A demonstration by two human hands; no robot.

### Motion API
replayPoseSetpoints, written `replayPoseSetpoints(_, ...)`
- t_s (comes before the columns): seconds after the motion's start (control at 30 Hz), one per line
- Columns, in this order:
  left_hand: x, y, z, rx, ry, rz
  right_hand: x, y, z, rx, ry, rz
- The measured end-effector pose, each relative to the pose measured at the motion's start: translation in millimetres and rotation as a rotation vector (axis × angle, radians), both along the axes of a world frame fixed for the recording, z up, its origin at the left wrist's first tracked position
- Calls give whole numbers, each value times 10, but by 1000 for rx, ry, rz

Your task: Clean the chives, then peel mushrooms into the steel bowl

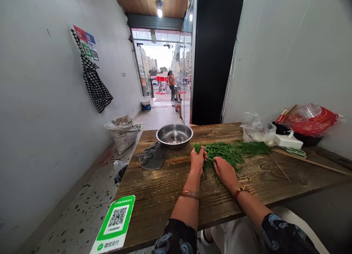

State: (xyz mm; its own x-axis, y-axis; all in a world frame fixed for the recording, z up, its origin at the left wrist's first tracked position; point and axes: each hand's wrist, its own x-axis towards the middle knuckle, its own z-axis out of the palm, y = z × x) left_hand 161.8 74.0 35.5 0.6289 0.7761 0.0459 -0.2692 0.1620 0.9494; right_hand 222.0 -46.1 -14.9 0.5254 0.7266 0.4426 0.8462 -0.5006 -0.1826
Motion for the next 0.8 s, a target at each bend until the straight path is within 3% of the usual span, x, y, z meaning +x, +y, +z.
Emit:
replayPoseSetpoints(0.5, -5, 25, 1, 82, 32, 95, 17, -21, 30, 91, 97, 77)
replayPoseSetpoints(0.8, 18, 30, 5, 93, 50, 91, 197, -70, -46, 353, 337, 25)
